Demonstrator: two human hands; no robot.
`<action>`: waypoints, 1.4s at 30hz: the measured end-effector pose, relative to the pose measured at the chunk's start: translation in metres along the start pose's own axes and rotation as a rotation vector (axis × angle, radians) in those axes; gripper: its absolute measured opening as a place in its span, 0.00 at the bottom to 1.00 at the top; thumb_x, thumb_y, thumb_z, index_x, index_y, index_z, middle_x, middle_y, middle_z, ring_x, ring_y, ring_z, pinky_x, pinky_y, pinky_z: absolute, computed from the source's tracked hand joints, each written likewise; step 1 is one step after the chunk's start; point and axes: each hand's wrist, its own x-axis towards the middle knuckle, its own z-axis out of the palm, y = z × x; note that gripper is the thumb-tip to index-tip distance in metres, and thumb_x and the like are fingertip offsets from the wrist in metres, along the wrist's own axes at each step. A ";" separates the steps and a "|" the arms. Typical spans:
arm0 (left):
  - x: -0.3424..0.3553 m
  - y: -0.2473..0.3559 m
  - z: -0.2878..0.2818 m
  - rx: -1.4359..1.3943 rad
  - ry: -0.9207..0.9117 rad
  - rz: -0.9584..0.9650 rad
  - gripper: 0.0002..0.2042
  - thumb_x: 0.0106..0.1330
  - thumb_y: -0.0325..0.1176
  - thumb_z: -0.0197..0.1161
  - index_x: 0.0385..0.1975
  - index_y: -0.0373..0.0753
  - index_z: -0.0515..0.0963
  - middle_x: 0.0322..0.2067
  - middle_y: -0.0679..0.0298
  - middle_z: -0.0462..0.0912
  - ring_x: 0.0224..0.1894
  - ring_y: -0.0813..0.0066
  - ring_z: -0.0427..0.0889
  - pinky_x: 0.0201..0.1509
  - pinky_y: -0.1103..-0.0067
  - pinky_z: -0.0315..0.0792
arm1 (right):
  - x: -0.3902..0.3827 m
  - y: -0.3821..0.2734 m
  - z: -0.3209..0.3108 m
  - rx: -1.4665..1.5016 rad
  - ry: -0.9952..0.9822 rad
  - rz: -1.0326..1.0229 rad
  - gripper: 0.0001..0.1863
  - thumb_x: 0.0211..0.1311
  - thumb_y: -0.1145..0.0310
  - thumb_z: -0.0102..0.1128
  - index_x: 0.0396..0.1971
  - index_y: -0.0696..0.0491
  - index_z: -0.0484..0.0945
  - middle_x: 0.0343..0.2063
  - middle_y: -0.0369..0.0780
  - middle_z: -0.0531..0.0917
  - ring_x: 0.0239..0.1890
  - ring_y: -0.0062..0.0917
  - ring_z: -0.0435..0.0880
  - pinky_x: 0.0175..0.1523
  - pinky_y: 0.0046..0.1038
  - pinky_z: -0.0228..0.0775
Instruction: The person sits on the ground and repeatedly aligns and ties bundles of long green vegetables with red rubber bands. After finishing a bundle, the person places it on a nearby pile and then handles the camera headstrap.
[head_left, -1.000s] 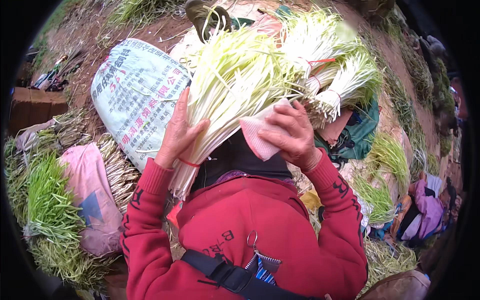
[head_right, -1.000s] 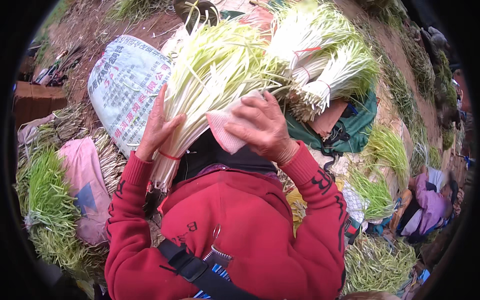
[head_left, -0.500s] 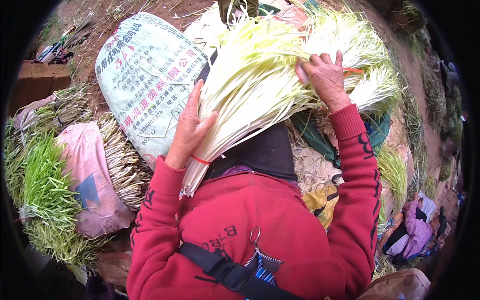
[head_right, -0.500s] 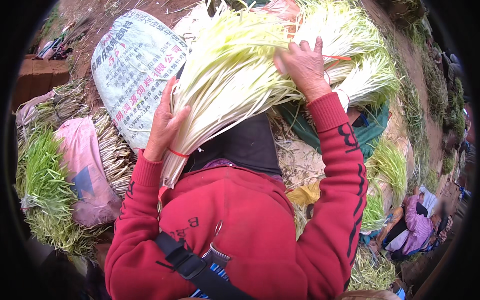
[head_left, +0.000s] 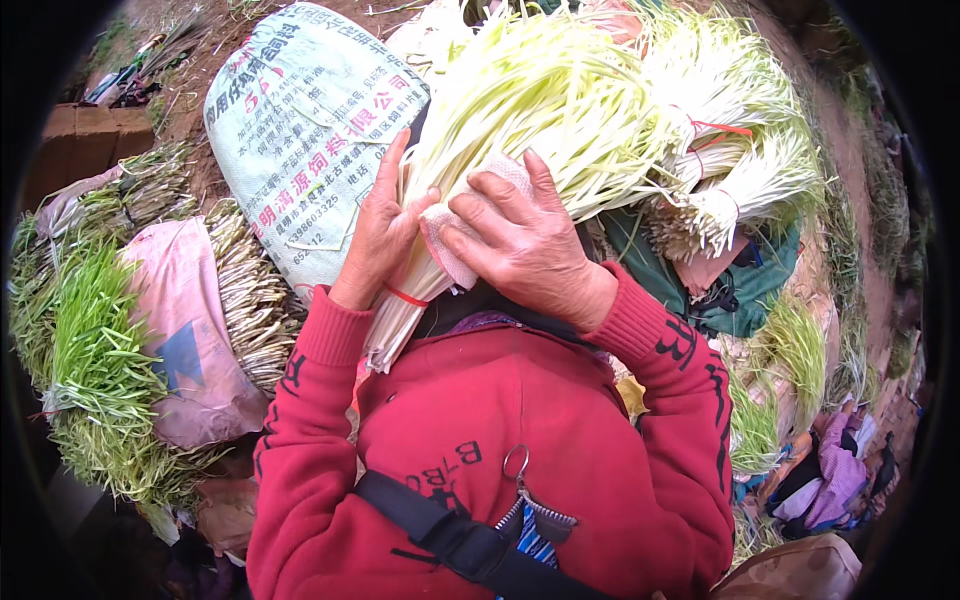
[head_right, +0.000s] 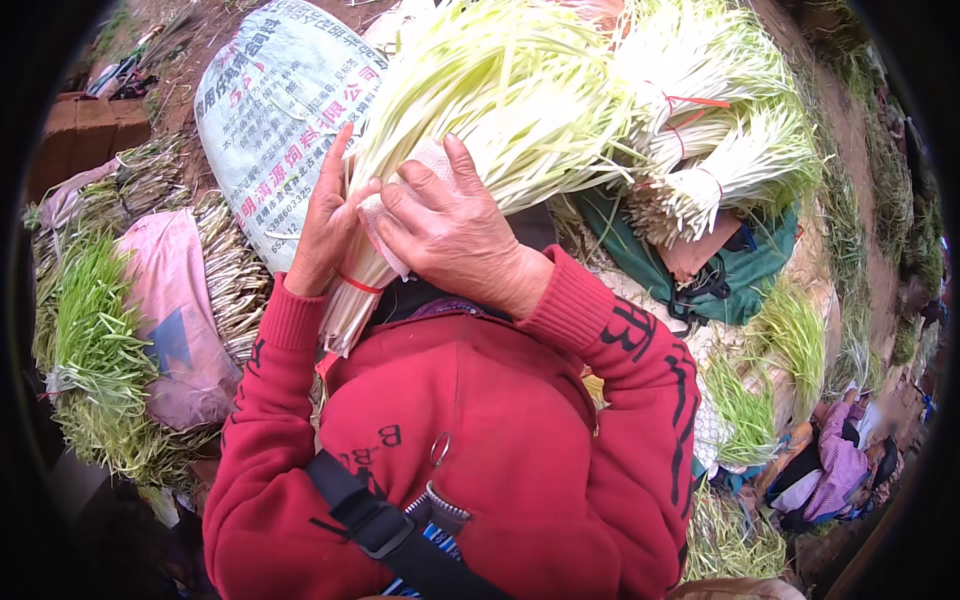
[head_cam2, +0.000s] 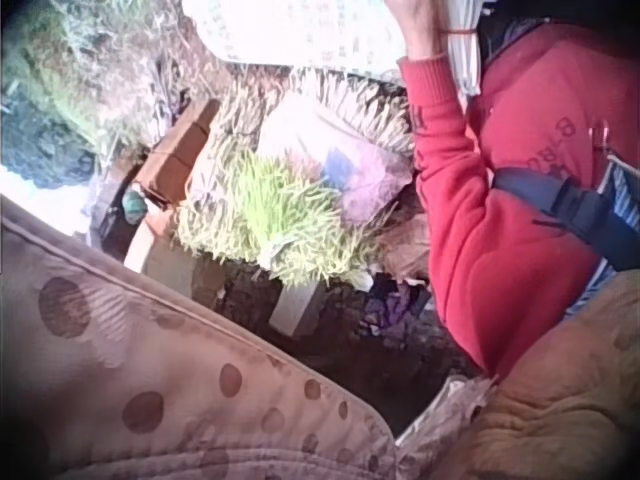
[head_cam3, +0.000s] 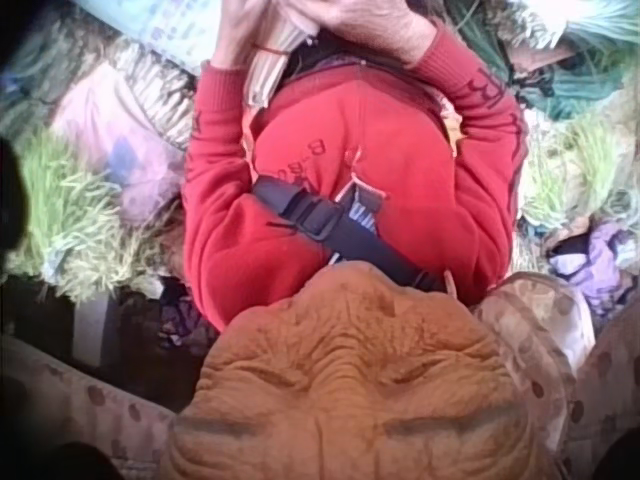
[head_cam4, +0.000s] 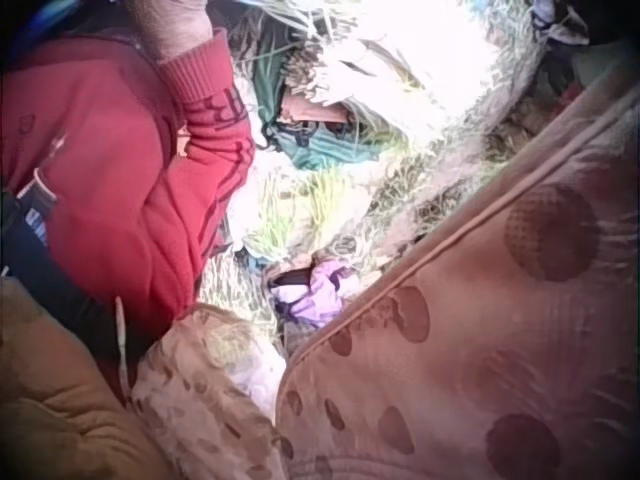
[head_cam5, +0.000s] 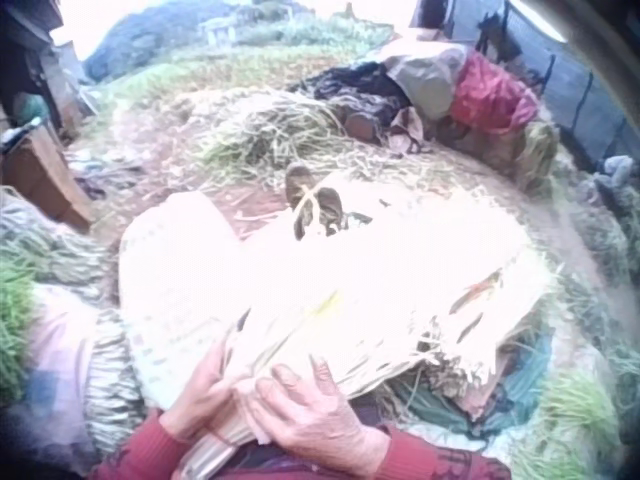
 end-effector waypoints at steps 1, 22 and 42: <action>-0.001 -0.002 -0.001 0.009 0.011 0.014 0.36 0.63 0.23 0.59 0.70 0.32 0.49 0.64 0.51 0.64 0.63 0.70 0.67 0.66 0.76 0.60 | -0.002 0.009 0.010 0.000 -0.073 -0.002 0.09 0.53 0.64 0.57 0.35 0.41 0.81 0.39 0.32 0.79 0.50 0.28 0.77 0.66 0.54 0.52; 0.005 0.018 0.008 0.120 -0.340 -0.223 0.50 0.59 0.55 0.65 0.69 0.24 0.46 0.65 0.41 0.60 0.69 0.56 0.60 0.70 0.70 0.55 | -0.201 0.059 -0.145 -0.185 -0.142 1.053 0.18 0.51 0.82 0.54 0.42 0.50 0.82 0.40 0.36 0.82 0.44 0.27 0.79 0.54 0.28 0.66; -0.016 -0.006 -0.026 0.177 -0.415 -0.117 0.36 0.63 0.34 0.65 0.70 0.38 0.54 0.65 0.52 0.65 0.64 0.63 0.67 0.65 0.68 0.65 | -0.024 -0.025 -0.008 -0.121 -0.184 0.114 0.09 0.51 0.60 0.61 0.32 0.45 0.80 0.33 0.33 0.79 0.43 0.29 0.77 0.54 0.39 0.66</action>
